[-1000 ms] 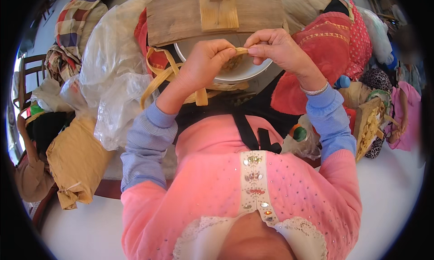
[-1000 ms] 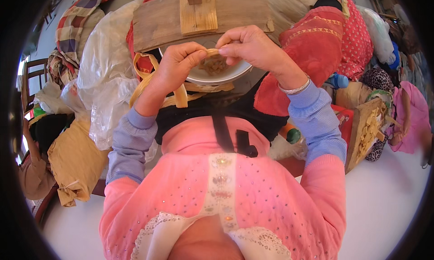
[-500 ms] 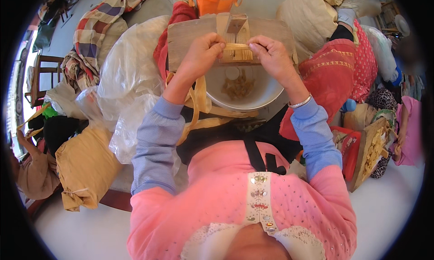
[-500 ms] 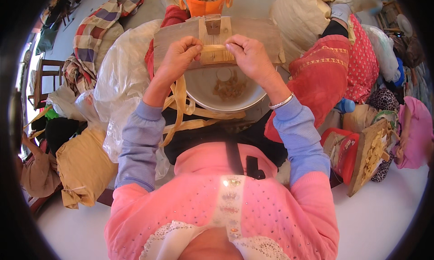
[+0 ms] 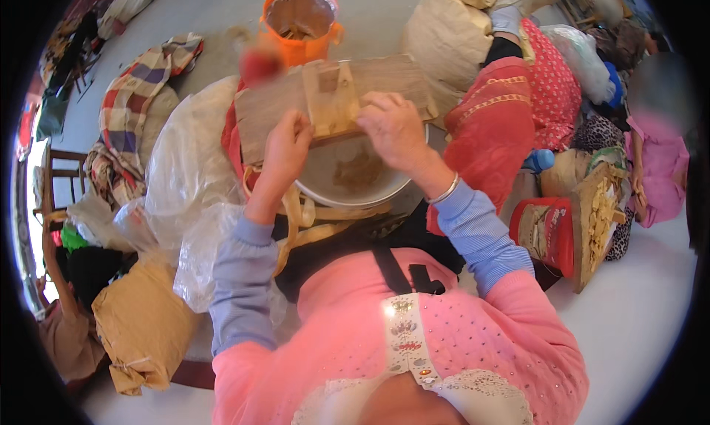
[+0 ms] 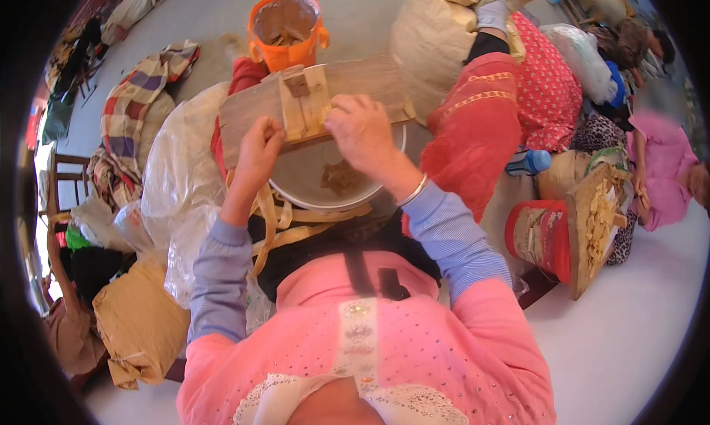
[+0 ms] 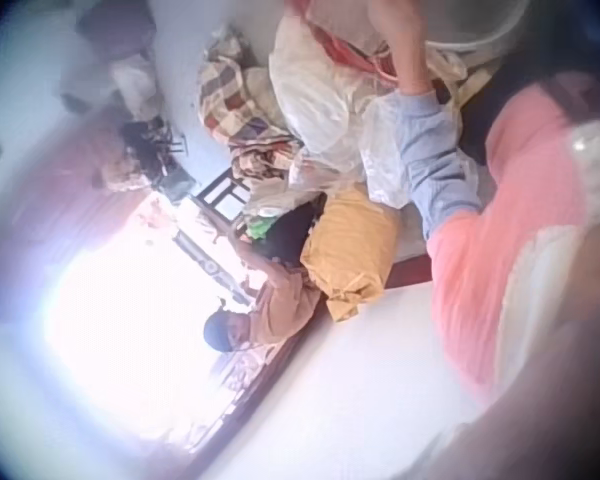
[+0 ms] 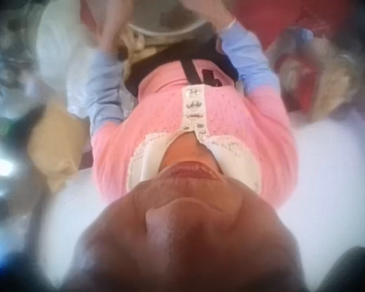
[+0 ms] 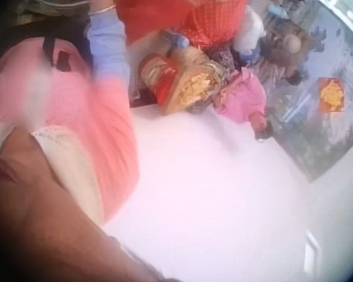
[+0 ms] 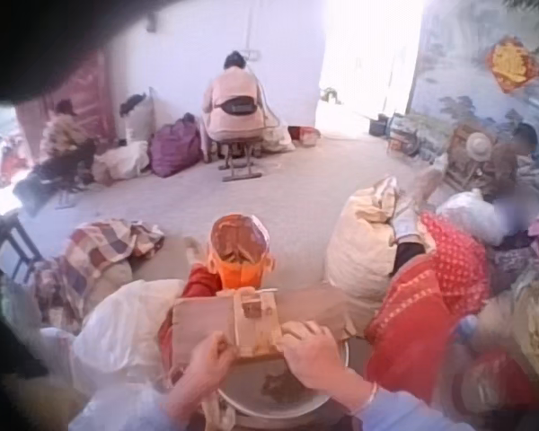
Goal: The person repeatedly picks up thin bamboo strips, folds them, and weaves them into a small bundle held over a metal bowl. The hands manipulate the strips one at a time, folding and tucking them into the growing woven piece.
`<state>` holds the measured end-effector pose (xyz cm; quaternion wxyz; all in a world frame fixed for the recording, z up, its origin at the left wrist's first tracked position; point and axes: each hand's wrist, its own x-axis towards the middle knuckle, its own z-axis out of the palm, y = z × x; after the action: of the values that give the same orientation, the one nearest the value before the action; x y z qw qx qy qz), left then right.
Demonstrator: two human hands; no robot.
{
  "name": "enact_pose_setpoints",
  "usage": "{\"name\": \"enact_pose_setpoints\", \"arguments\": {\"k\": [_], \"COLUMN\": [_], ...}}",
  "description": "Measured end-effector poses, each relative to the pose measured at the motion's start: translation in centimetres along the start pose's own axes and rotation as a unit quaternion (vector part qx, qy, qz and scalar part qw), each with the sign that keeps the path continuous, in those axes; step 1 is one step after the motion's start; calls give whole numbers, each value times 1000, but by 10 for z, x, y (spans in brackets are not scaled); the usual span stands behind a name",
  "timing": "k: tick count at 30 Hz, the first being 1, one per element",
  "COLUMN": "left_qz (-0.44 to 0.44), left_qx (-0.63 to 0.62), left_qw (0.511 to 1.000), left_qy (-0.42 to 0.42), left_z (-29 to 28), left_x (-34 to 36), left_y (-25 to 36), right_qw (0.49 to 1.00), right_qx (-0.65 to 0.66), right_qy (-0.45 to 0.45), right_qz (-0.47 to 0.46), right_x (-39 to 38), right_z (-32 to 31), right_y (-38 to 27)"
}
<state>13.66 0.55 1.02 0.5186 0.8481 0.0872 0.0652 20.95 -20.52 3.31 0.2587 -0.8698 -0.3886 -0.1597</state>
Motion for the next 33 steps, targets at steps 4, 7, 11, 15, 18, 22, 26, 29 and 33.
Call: {"name": "enact_pose_setpoints", "arguments": {"k": [4, 7, 11, 15, 18, 22, 26, 29, 33], "left_qz": [-185, -227, -84, -11, -1, -26, -133, -133, 49], "left_qx": [-385, -389, -137, -210, -338, -376, -484, -477, -36], "left_qw": [903, 873, 965, 958, 938, 925, 864, 862, 997], "left_qy": [-51, -187, -206, -195, -75, -42, -47, -104, -45], "left_z": [26, 15, -15, -19, -6, 38, 53, 51, 44], "left_x": [-32, -51, -58, -67, -85, -84, -85, -84, -98], "left_y": [37, 64, 53, 79, 100, 105, 91, 67, 40], "right_qw": [998, 999, 967, 722, 718, 872, 977, 989, 994], "right_qx": [48, 35, 7, 595, 643, 441, 179, 108, 98], "right_qy": [16, 8, -246, -350, -233, -43, 41, 77, -20], "right_qz": [-35, -8, -63, 36, 133, 207, 111, 58, 44], "right_x": [4, 4, -17, -28, 1, -12, -27, -28, -50], "right_z": [0, -13, -34, -94, -121, -47, -25, -27, -15], "right_y": [-50, -31, -42, -109, -111, -62, -59, -56, -54]}}
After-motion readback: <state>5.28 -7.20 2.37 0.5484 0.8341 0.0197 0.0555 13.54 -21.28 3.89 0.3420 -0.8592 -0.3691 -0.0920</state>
